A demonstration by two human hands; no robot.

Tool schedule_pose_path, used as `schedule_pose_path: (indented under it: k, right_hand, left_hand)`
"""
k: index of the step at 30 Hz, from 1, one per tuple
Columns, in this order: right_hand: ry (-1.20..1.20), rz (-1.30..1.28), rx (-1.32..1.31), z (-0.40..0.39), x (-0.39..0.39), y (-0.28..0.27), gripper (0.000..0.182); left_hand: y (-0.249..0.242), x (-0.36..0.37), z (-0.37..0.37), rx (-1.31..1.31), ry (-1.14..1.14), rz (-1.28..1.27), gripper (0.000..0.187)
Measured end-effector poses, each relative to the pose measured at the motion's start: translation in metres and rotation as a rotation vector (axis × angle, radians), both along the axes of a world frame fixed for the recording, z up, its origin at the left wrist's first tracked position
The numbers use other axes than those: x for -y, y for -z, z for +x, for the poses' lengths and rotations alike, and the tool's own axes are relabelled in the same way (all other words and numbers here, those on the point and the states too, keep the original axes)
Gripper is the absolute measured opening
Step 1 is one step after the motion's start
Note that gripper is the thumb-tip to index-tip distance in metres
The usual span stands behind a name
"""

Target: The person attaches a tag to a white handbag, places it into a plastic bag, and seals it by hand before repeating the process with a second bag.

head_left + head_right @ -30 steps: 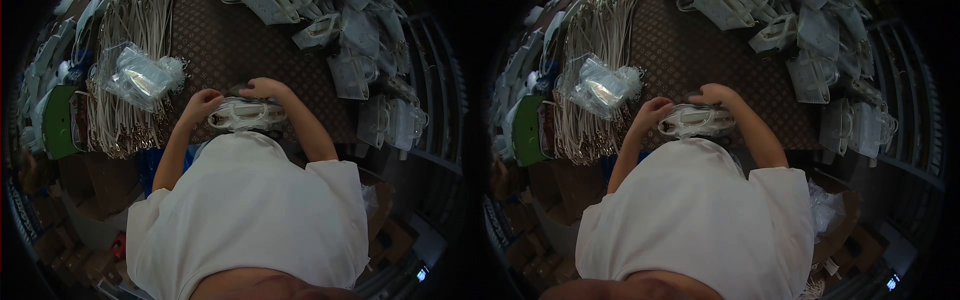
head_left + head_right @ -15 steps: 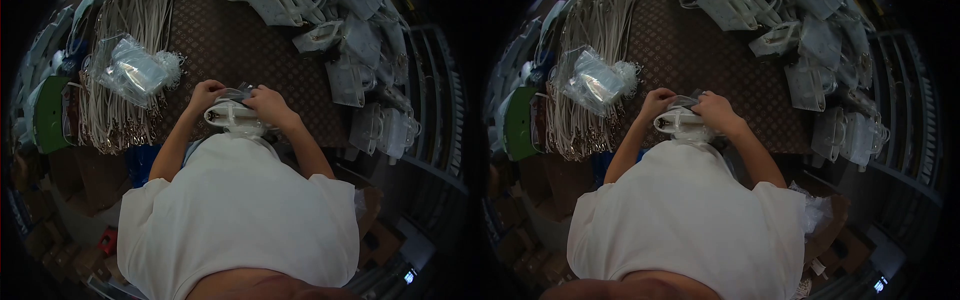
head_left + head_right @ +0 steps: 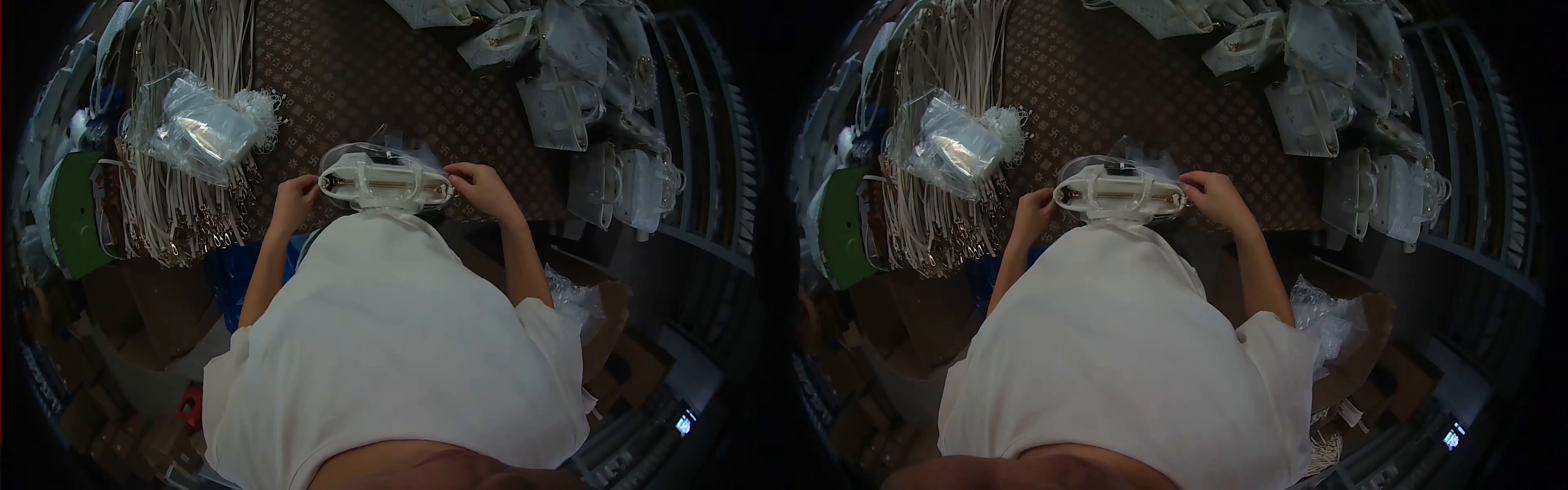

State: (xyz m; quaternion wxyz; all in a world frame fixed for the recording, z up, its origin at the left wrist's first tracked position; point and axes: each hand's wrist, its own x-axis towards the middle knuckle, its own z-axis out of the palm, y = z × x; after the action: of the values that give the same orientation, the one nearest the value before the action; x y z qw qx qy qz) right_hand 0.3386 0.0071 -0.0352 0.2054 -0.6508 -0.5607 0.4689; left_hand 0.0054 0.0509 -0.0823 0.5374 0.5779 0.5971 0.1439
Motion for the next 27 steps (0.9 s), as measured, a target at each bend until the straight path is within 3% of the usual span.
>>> schedule_pose_path:
  k: [5, 7, 9, 11, 14, 16, 17, 19, 23, 27]
  right_hand:
    - [-0.085, 0.109, 0.072, 0.004, -0.007, 0.022, 0.024]
    - [-0.184, -0.010, 0.009, 0.003, -0.011, 0.018, 0.022]
    - [-0.198, -0.013, 0.024, 0.001, -0.011, 0.012, 0.020]
    - [-0.213, -0.023, 0.039, -0.001, -0.009, 0.010, 0.018]
    - [-0.200, 0.109, 0.106, -0.004, -0.007, 0.002, 0.014]
    - [0.082, 0.358, 0.055, -0.005, 0.002, -0.021, 0.011]
    - [0.076, 0.354, 0.053, -0.004, 0.008, -0.033, 0.011]
    - [0.369, 0.406, -0.120, 0.001, 0.016, -0.054, 0.008]
    - [0.508, 0.273, -0.159, 0.006, 0.014, -0.061, 0.008]
    - [0.580, 0.396, -0.237, 0.003, 0.019, -0.082, 0.008]
  left_hand:
    - [-0.001, -0.010, 0.016, -0.086, 0.029, 0.355, 0.017]
    - [-0.003, -0.015, 0.015, -0.120, 0.047, 0.368, 0.017]
    - [0.001, -0.017, 0.011, -0.154, 0.058, 0.374, 0.018]
    - [0.012, -0.016, 0.006, 0.018, -0.028, 0.139, 0.018]
    - [-0.013, -0.019, 0.007, 0.119, -0.085, 0.054, 0.017]
    - [-0.066, -0.015, 0.011, 0.150, -0.113, 0.209, 0.016]
    - [-0.090, -0.013, 0.012, 0.181, -0.141, 0.353, 0.016]
    - [-0.116, -0.014, 0.009, 0.159, -0.136, 0.409, 0.015]
    - [-0.134, -0.022, 0.006, 0.183, -0.093, 0.440, 0.014]
    - [-0.150, -0.018, 0.002, 0.262, -0.100, 0.482, 0.013]
